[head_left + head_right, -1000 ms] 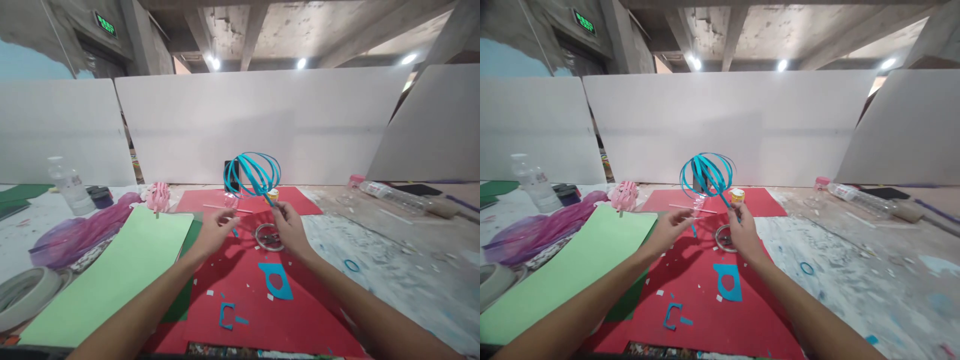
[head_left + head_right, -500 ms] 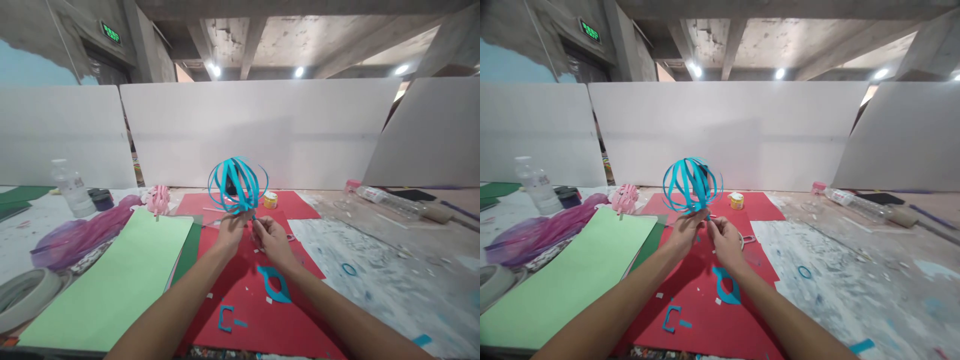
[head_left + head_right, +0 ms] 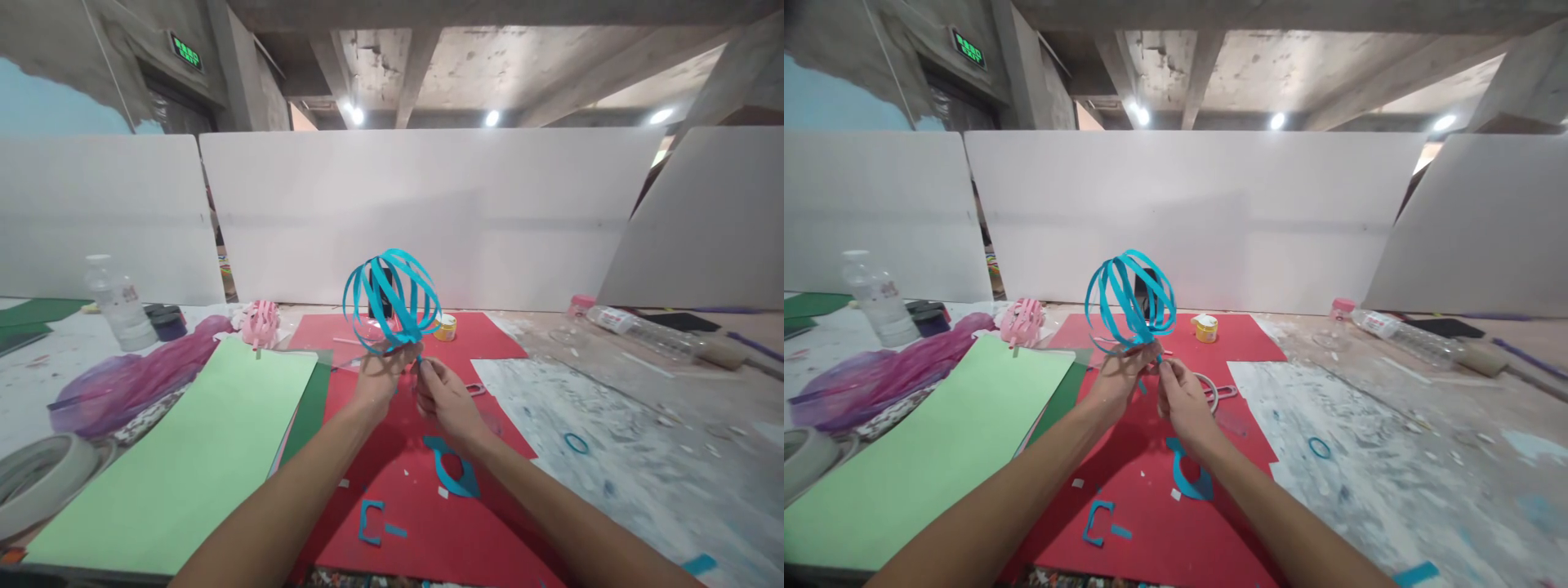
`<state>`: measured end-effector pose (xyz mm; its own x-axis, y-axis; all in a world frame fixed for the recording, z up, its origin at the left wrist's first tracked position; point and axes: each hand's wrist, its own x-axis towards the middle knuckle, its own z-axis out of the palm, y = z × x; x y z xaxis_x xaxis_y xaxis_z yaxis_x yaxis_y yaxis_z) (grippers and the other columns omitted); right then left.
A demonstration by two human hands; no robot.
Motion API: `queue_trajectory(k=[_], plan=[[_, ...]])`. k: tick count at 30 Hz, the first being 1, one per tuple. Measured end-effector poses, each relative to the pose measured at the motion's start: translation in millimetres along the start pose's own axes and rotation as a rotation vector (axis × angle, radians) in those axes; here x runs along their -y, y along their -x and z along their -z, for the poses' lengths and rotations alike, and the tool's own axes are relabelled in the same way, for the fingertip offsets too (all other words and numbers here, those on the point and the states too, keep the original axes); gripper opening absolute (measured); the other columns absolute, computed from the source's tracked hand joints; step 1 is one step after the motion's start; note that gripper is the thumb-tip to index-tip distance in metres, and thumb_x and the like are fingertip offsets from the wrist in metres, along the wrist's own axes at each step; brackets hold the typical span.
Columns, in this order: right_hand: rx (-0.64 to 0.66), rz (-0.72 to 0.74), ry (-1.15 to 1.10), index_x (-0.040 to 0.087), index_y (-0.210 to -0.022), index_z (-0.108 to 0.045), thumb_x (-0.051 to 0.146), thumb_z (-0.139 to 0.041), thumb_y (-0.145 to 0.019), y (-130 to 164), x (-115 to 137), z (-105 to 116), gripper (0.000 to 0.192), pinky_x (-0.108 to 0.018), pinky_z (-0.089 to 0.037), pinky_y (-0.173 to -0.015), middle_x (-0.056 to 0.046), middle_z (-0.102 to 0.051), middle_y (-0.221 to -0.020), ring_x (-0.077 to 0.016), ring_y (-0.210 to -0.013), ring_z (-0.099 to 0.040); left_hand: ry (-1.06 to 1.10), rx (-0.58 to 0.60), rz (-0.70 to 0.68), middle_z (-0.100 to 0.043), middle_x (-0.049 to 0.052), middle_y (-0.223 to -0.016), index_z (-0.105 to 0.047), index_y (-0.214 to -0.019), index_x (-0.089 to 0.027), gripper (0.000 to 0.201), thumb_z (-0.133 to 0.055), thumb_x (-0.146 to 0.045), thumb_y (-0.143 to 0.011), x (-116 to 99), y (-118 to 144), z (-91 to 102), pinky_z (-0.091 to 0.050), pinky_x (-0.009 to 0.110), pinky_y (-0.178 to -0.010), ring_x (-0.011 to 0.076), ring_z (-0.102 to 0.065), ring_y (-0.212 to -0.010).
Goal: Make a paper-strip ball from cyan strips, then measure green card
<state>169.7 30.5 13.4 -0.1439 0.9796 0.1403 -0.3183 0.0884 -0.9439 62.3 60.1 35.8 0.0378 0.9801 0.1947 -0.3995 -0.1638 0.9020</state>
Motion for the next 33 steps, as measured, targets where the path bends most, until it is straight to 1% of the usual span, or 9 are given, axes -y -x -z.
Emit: queue_trajectory(k=[6, 9, 12, 16, 19, 22, 25, 30, 33], plan=[[-0.179, 0.248, 0.484, 0.022, -0.072, -0.046, 0.055, -0.054, -0.085, 6, -1, -3, 0.036, -0.026, -0.029, -0.048, 0.005, -0.040, -0.058, -0.0122, -0.052, -0.035, 0.041, -0.071, 0.027, -0.059, -0.001, -0.058, -0.068, -0.060, -0.017, 0.036, -0.091, -0.039, -0.044, -4, 6, -9.7, -0.036, 0.022, -0.052, 0.0094, -0.047, -0.052], [-0.211, 0.309, 0.540, 0.021, -0.075, -0.051, 0.053, -0.048, -0.090, 7, -1, -4, 0.035, -0.027, -0.030, -0.051, 0.003, -0.044, -0.061, -0.0135, -0.056, -0.038, 0.063, -0.066, 0.031, -0.060, -0.001, -0.059, -0.070, -0.063, -0.017, 0.035, -0.092, -0.037, -0.044, -2, 7, -8.5, -0.037, 0.022, -0.054, 0.0095, -0.049, -0.054], [-0.156, 0.240, 0.405, 0.022, -0.072, -0.046, 0.062, -0.048, -0.088, 6, -2, -2, 0.043, -0.025, -0.026, -0.046, 0.005, -0.038, -0.057, -0.0108, -0.050, -0.032, 0.101, -0.040, 0.036, -0.063, 0.000, -0.064, -0.071, -0.067, -0.018, 0.037, -0.091, -0.041, -0.047, 4, 6, -6.0, -0.039, 0.022, -0.057, 0.0108, -0.052, -0.058], [0.015, 0.015, 0.071, 0.023, -0.071, -0.039, 0.074, -0.056, -0.075, 6, 3, -3, 0.054, -0.020, -0.016, -0.039, 0.011, -0.025, -0.051, -0.0062, -0.042, -0.018, 0.150, 0.028, 0.053, -0.058, 0.000, -0.057, -0.067, -0.061, -0.017, 0.037, -0.087, -0.048, -0.054, 10, 5, -4.0, -0.038, 0.023, -0.055, 0.0104, -0.049, -0.054], [0.080, -0.147, -0.081, 0.023, -0.074, -0.040, 0.073, -0.062, -0.071, 8, 11, -5, 0.055, -0.018, -0.012, -0.037, 0.014, -0.020, -0.049, -0.0041, -0.039, -0.010, 0.172, 0.057, 0.069, -0.055, -0.001, -0.053, -0.066, -0.060, -0.017, 0.038, -0.086, -0.049, -0.057, 10, 5, -2.9, -0.036, 0.023, -0.052, 0.0093, -0.046, -0.050], [0.106, -0.185, -0.128, 0.023, -0.073, -0.038, 0.070, -0.065, -0.071, 7, 13, -4, 0.054, -0.018, -0.011, -0.036, 0.014, -0.019, -0.049, -0.0037, -0.039, -0.008, 0.175, 0.063, 0.085, -0.057, -0.001, -0.056, -0.069, -0.064, -0.017, 0.037, -0.087, -0.048, -0.057, 7, 5, -2.4, -0.036, 0.023, -0.053, 0.0094, -0.047, -0.051], [0.089, -0.085, 0.006, 0.023, -0.072, -0.038, 0.071, -0.061, -0.074, 5, 9, -3, 0.053, -0.020, -0.014, -0.037, 0.013, -0.024, -0.050, -0.0052, -0.039, -0.014, 0.170, 0.022, 0.091, -0.061, 0.001, -0.063, -0.069, -0.065, -0.016, 0.038, -0.090, -0.044, -0.052, 5, 6, -3.1, -0.039, 0.022, -0.057, 0.0105, -0.051, -0.058], [-0.147, 0.294, 0.496, 0.022, -0.068, -0.045, 0.055, -0.051, -0.088, 7, 3, -1, 0.038, -0.027, -0.029, -0.051, 0.003, -0.042, -0.059, -0.0132, -0.054, -0.037, 0.189, -0.092, 0.127, -0.060, -0.002, -0.062, -0.065, -0.066, -0.017, 0.044, -0.093, -0.040, -0.041, 5, 6, -7.9, -0.037, 0.021, -0.054, 0.0087, -0.049, -0.055], [-0.188, 0.348, 0.681, 0.023, -0.071, -0.044, 0.042, -0.045, -0.092, 8, 2, 0, 0.029, -0.029, -0.028, -0.055, 0.002, -0.046, -0.060, -0.0158, -0.056, -0.040, 0.204, -0.124, 0.140, -0.059, -0.003, -0.061, -0.063, -0.064, -0.016, 0.045, -0.094, -0.036, -0.038, 4, 7, -12.1, -0.035, 0.021, -0.051, 0.0077, -0.048, -0.052]])
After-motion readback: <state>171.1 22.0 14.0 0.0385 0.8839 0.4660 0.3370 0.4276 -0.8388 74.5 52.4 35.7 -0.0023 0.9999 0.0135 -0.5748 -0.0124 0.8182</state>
